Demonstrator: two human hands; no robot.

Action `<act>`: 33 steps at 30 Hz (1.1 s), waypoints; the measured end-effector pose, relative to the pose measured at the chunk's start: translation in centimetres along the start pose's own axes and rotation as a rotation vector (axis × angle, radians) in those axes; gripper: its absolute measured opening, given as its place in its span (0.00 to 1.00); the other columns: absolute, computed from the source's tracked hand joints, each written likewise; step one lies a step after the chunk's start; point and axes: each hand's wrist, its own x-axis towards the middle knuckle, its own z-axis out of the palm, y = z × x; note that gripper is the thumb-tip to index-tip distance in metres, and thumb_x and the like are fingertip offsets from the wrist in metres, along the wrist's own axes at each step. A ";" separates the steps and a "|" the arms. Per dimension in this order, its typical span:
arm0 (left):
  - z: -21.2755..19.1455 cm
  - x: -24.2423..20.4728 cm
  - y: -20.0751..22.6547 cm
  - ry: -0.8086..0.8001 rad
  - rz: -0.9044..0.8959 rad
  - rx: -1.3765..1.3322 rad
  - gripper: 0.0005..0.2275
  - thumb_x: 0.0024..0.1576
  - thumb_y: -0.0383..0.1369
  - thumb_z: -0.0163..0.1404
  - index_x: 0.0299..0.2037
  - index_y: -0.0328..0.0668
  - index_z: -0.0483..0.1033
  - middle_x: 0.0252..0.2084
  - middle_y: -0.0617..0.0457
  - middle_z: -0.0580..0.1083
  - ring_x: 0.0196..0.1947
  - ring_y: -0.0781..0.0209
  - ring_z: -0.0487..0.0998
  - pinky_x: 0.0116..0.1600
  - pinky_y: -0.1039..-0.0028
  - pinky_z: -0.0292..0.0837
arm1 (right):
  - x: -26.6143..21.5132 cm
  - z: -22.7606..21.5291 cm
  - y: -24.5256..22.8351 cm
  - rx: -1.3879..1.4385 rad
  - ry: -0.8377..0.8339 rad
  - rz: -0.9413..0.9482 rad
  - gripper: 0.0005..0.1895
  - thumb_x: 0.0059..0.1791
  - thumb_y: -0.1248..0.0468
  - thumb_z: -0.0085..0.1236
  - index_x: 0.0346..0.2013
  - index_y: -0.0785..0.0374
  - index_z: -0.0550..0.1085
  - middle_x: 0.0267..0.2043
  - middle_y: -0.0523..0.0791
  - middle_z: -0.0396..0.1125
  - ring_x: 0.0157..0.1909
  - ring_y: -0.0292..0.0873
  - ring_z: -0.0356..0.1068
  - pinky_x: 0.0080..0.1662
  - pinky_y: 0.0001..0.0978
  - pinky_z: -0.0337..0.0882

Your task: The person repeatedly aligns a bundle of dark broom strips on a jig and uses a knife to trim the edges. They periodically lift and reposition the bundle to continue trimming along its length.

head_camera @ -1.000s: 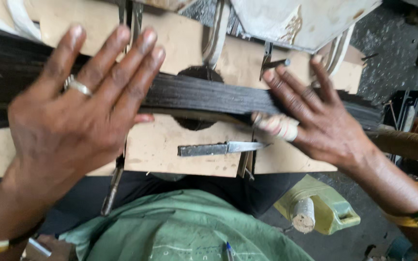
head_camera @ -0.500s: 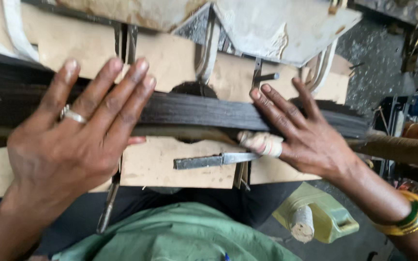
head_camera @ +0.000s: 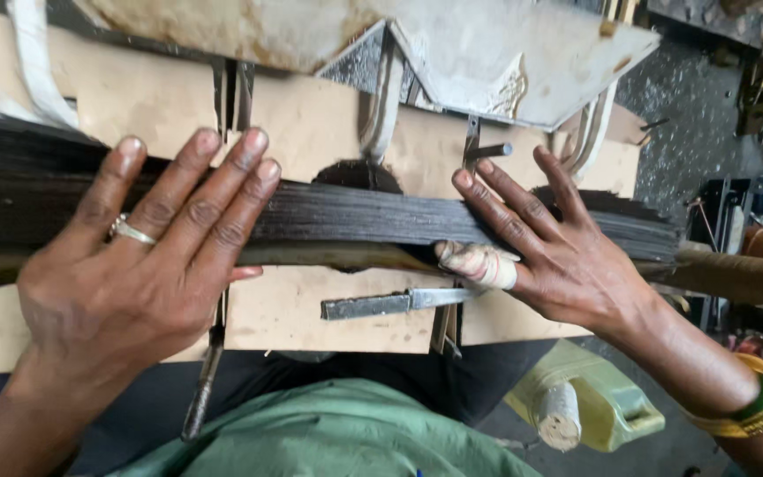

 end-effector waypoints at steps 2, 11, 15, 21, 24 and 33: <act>0.4 -0.4 0.0 0.019 0.028 0.060 0.29 0.64 0.55 0.30 0.67 0.53 0.72 0.71 0.57 0.71 0.72 0.59 0.61 0.76 0.64 0.42 | 0.2 -0.2 -0.5 0.065 -0.007 0.028 0.47 0.53 0.66 0.52 0.72 0.21 0.37 0.81 0.48 0.37 0.81 0.53 0.44 0.76 0.67 0.35; -0.9 -1.1 0.3 -0.077 0.044 0.138 0.25 0.64 0.52 0.35 0.71 0.63 0.68 0.75 0.63 0.66 0.75 0.61 0.56 0.79 0.60 0.43 | 1.3 -1.7 -2.2 0.217 0.105 0.004 0.46 0.53 0.57 0.52 0.73 0.18 0.35 0.81 0.46 0.37 0.81 0.53 0.41 0.76 0.64 0.33; 1.1 -2.3 -0.6 0.034 0.028 -0.029 0.25 0.65 0.53 0.36 0.73 0.70 0.63 0.75 0.62 0.64 0.74 0.61 0.54 0.76 0.55 0.44 | 0.8 -0.9 -1.4 0.097 0.086 0.042 0.48 0.52 0.62 0.50 0.73 0.17 0.36 0.81 0.47 0.39 0.81 0.52 0.41 0.76 0.65 0.33; 1.9 -3.7 0.1 -0.036 0.042 0.149 0.25 0.65 0.53 0.33 0.72 0.69 0.63 0.74 0.65 0.65 0.74 0.64 0.55 0.79 0.55 0.43 | -0.3 0.1 -1.5 -0.057 0.086 0.067 0.48 0.55 0.71 0.48 0.74 0.18 0.39 0.82 0.48 0.41 0.82 0.51 0.42 0.76 0.67 0.31; 1.3 -3.3 0.1 -0.050 0.034 0.033 0.25 0.65 0.51 0.34 0.72 0.65 0.65 0.73 0.63 0.66 0.75 0.63 0.57 0.78 0.54 0.45 | 0.1 -0.2 -2.0 -0.092 0.065 0.054 0.47 0.55 0.70 0.47 0.73 0.17 0.39 0.81 0.48 0.41 0.81 0.50 0.42 0.75 0.67 0.31; 4.3 -4.0 -0.8 0.140 0.117 0.024 0.21 0.68 0.48 0.39 0.70 0.62 0.67 0.67 0.60 0.73 0.72 0.57 0.63 0.76 0.54 0.49 | 1.9 -1.3 -1.3 0.065 0.106 0.023 0.40 0.52 0.55 0.42 0.74 0.19 0.39 0.79 0.52 0.40 0.78 0.55 0.44 0.72 0.67 0.36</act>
